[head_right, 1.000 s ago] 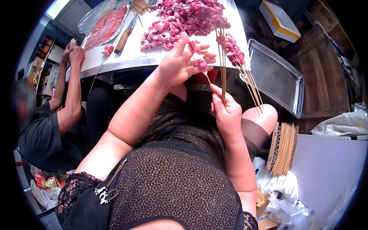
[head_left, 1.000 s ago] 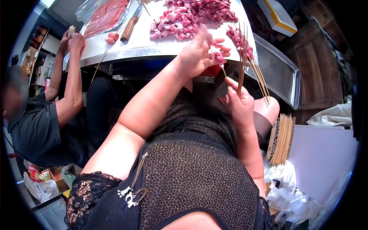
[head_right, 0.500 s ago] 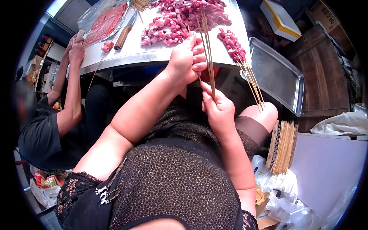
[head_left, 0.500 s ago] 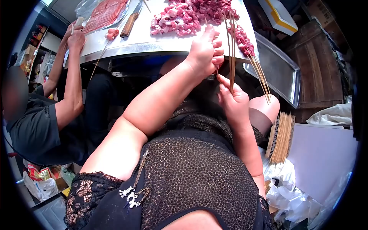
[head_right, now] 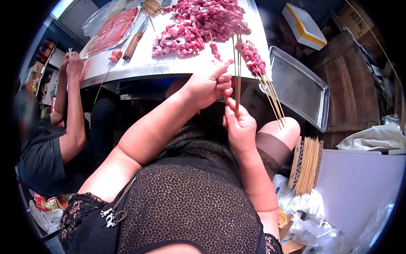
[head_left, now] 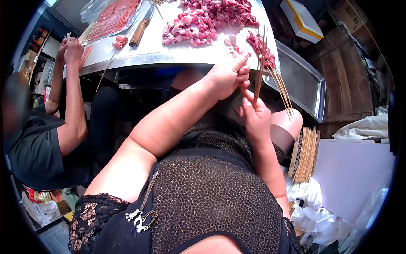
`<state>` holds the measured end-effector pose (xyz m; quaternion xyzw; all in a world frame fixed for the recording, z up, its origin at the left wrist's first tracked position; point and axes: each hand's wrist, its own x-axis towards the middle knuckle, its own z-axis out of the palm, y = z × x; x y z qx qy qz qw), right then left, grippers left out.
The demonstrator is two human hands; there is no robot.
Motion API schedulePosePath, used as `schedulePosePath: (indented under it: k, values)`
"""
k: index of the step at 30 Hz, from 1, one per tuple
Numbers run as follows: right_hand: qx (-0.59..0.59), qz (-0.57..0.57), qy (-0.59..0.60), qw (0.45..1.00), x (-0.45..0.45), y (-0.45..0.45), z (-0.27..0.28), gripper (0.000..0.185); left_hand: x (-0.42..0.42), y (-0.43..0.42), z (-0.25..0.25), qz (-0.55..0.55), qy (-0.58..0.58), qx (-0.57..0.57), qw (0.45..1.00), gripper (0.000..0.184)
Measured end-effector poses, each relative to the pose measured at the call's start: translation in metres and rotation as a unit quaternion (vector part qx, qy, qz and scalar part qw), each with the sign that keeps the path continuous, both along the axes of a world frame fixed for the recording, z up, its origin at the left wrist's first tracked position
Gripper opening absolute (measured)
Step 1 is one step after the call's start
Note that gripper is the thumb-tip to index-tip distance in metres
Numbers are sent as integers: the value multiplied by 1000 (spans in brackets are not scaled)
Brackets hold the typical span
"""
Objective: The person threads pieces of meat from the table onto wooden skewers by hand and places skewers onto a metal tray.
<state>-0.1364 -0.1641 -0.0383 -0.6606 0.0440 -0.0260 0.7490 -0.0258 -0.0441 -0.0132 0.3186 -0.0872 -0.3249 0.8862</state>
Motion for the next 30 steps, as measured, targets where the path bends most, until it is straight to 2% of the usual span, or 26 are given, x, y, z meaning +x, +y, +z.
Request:
schedulePosePath:
  k: [2, 9, 10, 12, 13, 14, 16, 17, 18, 19, 20, 22, 23, 24, 26, 27, 28, 30]
  values:
    - [17, 3, 4, 1000, -1, 5, 3, 28, -5, -4, 9, 42, 37, 30, 998, 28]
    - [25, 6, 16, 1000, 3, 3, 4, 28, -2, -5, 14, 63, 33, 75, 995, 40]
    - [27, -3, 10, 1000, 5, -2, 7, 29, 2, -2, 14, 54, 5, 81, 995, 43]
    - [-44, -41, -17, 998, 10, -12, 15, 28, 13, 7, 13, 32, -49, 94, 994, 51]
    - [-59, -55, -35, 996, 9, -16, 26, 28, 22, 14, 15, 143, -107, 150, 972, 52]
    - [-137, -76, -61, 986, 13, -26, 24, 29, 42, 22, 7, 239, -188, 210, 929, 44]
    - [-356, -101, -71, 926, 18, -33, 43, 29, 69, 41, 14, 288, -330, 343, 831, 29]
    - [-434, -100, -81, 892, 26, -38, 45, 25, 75, 41, 20, 287, -330, 344, 831, 29]
    - [-501, -96, -68, 858, 35, -45, 37, 22, 78, 42, 25, 242, -449, 477, 716, 24]
    - [-531, -86, -55, 841, 42, -50, 30, 22, 85, 42, 29, 186, -547, 588, 567, 21]
    - [-560, -76, -41, 824, 46, -52, 27, 21, 91, 40, 21, 207, -628, 554, 506, 20]
    - [-548, -80, -49, 831, 45, -52, 28, 22, 95, 34, 17, 57, -595, 664, 449, 16]
    - [-536, -82, -54, 839, 43, -50, 29, 23, 100, 33, 11, 98, -569, 653, 490, 14]
    - [-534, -82, -52, 840, 38, -49, 32, 23, 101, 33, 10, 96, -569, 654, 490, 14]
    - [-562, -162, -141, 799, 25, -44, 53, 25, 89, 30, 33, 16, -551, 727, 409, 15]
    - [-548, -179, -160, 801, 19, -42, 63, 26, 88, 31, 36, 11, -561, 726, 398, 18]
    - [-491, -154, -125, 848, 11, -40, 71, 25, 88, 33, 36, 12, -562, 725, 398, 18]
    - [-328, -95, -57, 938, -4, -32, 91, 27, 88, 40, 33, 135, -540, 651, 516, 19]
